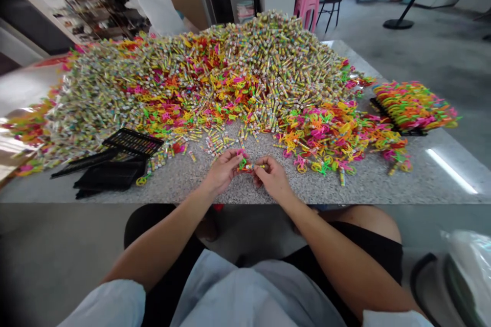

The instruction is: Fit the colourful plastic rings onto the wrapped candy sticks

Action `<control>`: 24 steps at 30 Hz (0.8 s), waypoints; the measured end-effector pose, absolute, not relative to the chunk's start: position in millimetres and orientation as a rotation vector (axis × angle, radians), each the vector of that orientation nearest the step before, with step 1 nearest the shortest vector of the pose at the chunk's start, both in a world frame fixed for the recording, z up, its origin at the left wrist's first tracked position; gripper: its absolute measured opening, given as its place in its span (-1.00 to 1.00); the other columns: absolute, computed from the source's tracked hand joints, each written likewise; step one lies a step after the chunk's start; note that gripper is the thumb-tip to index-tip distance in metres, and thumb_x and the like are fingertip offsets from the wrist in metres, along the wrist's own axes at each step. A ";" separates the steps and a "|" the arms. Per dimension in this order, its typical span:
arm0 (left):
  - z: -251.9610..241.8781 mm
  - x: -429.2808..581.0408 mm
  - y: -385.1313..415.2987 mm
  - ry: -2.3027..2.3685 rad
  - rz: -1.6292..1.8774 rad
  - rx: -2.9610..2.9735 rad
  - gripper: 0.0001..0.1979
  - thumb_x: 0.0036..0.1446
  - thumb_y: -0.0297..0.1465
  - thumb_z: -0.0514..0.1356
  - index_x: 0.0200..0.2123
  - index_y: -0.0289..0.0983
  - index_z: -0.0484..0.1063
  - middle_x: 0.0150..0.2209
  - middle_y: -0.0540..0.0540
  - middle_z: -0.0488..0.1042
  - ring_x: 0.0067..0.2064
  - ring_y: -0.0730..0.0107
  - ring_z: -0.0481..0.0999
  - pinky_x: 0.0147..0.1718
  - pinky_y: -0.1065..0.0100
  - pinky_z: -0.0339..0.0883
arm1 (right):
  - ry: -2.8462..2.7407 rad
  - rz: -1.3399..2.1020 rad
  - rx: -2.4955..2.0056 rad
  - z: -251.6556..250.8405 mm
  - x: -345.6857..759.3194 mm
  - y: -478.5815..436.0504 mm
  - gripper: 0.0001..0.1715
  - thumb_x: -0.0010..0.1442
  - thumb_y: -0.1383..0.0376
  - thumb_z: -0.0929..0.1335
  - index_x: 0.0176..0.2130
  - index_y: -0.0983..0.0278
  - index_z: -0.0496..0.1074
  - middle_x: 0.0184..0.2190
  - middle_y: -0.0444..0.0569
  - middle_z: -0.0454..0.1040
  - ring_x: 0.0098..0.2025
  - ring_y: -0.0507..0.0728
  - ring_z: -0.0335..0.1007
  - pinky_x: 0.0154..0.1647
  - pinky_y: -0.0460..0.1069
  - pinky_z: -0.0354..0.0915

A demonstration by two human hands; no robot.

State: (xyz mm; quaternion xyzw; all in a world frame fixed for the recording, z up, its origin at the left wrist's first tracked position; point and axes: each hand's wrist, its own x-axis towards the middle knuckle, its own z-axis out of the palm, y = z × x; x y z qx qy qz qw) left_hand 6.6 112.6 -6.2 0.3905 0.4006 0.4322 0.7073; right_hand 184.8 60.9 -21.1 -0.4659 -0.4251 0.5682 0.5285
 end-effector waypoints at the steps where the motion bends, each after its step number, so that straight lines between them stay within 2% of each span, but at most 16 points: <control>1: -8.5 8.8 111.5 0.908 0.968 0.874 -0.58 0.08 -0.25 0.44 -0.04 -0.28 0.48 -0.04 -0.19 0.60 -0.13 0.27 0.62 -0.16 0.27 0.50 | -1.016 1.345 -1.131 -23.7 184.8 60.9 -0.67 0.19 0.05 0.44 -0.20 0.19 0.34 -0.43 -0.13 0.54 -0.53 0.06 0.43 -0.55 -0.05 0.37; 5: -18.1 13.8 106.6 0.948 1.056 0.980 -0.61 0.11 -0.22 0.42 -0.05 -0.28 0.51 -0.05 -0.18 0.62 -0.04 0.25 0.60 -0.03 0.25 0.44 | -1.037 1.286 -1.198 -31.8 183.4 61.5 -0.72 0.19 0.09 0.43 -0.22 0.19 0.36 -0.44 -0.11 0.55 -0.51 0.08 0.47 -0.53 -0.05 0.40; 9: -24.1 18.3 101.3 0.956 1.128 1.138 -0.66 0.15 -0.23 0.38 -0.07 -0.29 0.54 -0.10 -0.16 0.63 -0.04 0.29 0.59 0.05 0.24 0.37 | -1.036 1.328 -1.218 -35.2 181.2 61.5 -0.71 0.17 0.10 0.44 -0.23 0.19 0.35 -0.48 -0.12 0.54 -0.53 0.10 0.49 -0.54 -0.04 0.40; 12: -24.4 18.9 100.2 0.959 1.102 1.101 -0.65 0.16 -0.21 0.37 -0.06 -0.29 0.54 -0.09 -0.17 0.63 -0.07 0.29 0.59 0.00 0.25 0.40 | -1.002 1.367 -1.188 -36.3 181.4 61.2 -0.67 0.17 0.06 0.44 -0.21 0.19 0.34 -0.46 -0.12 0.55 -0.51 0.10 0.49 -0.53 -0.04 0.40; 17: -21.5 17.1 98.2 0.937 1.039 0.980 -0.57 0.11 -0.16 0.40 -0.04 -0.28 0.52 -0.08 -0.18 0.62 -0.18 0.29 0.60 -0.23 0.30 0.47 | -1.125 1.304 -1.159 -33.3 184.6 59.8 -0.72 0.22 0.08 0.43 -0.21 0.17 0.33 -0.51 -0.19 0.46 -0.54 0.05 0.38 -0.54 -0.07 0.32; 24: -20.5 17.4 97.4 0.904 1.038 0.922 -0.57 0.10 -0.17 0.41 -0.04 -0.29 0.52 -0.11 -0.18 0.63 -0.22 0.32 0.61 -0.23 0.30 0.49 | -1.197 1.237 -1.201 -31.4 185.0 58.1 -0.77 0.23 0.11 0.43 -0.23 0.16 0.35 -0.54 -0.23 0.39 -0.60 0.02 0.25 -0.60 -0.07 0.20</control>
